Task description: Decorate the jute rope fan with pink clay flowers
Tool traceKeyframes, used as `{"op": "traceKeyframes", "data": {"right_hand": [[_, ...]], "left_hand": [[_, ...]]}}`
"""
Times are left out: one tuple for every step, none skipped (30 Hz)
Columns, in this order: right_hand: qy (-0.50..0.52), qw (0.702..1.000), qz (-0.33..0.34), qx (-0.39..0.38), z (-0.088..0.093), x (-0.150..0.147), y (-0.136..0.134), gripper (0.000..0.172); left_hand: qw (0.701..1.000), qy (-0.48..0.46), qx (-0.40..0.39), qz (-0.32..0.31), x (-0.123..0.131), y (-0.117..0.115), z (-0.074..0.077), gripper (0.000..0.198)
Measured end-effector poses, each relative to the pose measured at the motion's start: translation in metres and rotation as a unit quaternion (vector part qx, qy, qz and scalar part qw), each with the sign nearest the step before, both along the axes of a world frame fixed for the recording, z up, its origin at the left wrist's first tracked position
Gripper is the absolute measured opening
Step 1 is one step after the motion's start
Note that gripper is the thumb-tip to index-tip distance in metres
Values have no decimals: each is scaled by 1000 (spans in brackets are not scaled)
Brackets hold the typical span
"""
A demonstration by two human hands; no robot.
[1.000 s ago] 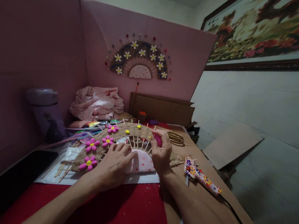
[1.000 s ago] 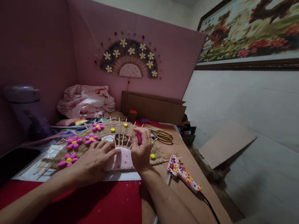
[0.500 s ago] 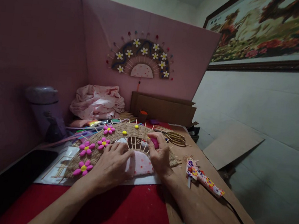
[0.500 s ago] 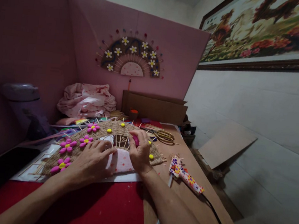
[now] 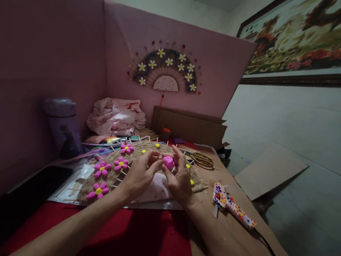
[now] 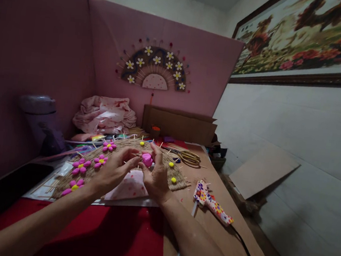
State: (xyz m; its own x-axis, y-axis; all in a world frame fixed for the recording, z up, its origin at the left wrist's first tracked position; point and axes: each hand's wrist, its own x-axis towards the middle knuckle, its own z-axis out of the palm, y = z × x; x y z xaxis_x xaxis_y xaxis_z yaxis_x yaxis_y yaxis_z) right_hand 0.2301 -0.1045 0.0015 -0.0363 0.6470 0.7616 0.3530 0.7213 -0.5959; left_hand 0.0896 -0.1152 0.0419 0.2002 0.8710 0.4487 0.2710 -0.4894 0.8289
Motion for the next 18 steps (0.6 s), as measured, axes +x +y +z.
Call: {"op": "traceKeyframes", "data": {"right_hand": [[4,1000,1,4,1,0,0,61],[4,1000,-4,9,1,1,-1,61],[-2,1000,-14,15,2,2,-1,61],[-12,999,-30,20,2,3,-1,60],[-23,998,-47,25,2,4,0,59],[-35,997,-64,29,1,5,0,58],[-47,995,-78,34,1,6,1,57],[-62,993,-87,40,-1,7,2,57],[-79,992,-91,47,-2,7,3,56],[-97,990,-90,55,-3,7,5,55],[-116,988,-86,62,-5,7,5,55],[-135,985,-80,69,-5,7,6,54],[-152,983,-73,77,-6,7,6,53],[-166,980,-66,85,-6,7,5,52],[-177,978,-58,93,-5,7,5,52],[-183,977,-50,100,-4,6,4,51],[-183,977,-47,103,-3,6,2,50],[-179,977,-49,103,-2,6,1,46]], "left_hand": [[999,-31,-25,-26,6,2,2,19],[996,-63,-49,-38,12,5,3,22],[993,-95,-65,-39,17,7,3,26],[987,-133,-77,-37,21,9,2,30],[981,-167,-90,-38,24,10,0,34],[973,-199,-107,-44,25,12,-2,38],[964,-227,-126,-55,26,12,-5,40],[954,-254,-145,-68,26,12,-9,41],[943,-279,-163,-81,25,12,-12,41],[932,-302,-177,-93,23,12,-16,40],[922,-323,-188,-99,22,12,-19,39],[915,-338,-196,-100,21,12,-22,39],[912,-346,-200,-95,20,11,-24,39],[912,-348,-200,-86,19,11,-26,39],[914,-347,-196,-72,18,11,-27,38],[917,-348,-186,-57,17,11,-28,38],[920,-348,-173,-44,16,10,-28,38],[924,-346,-157,-36,16,10,-28,37]]}}
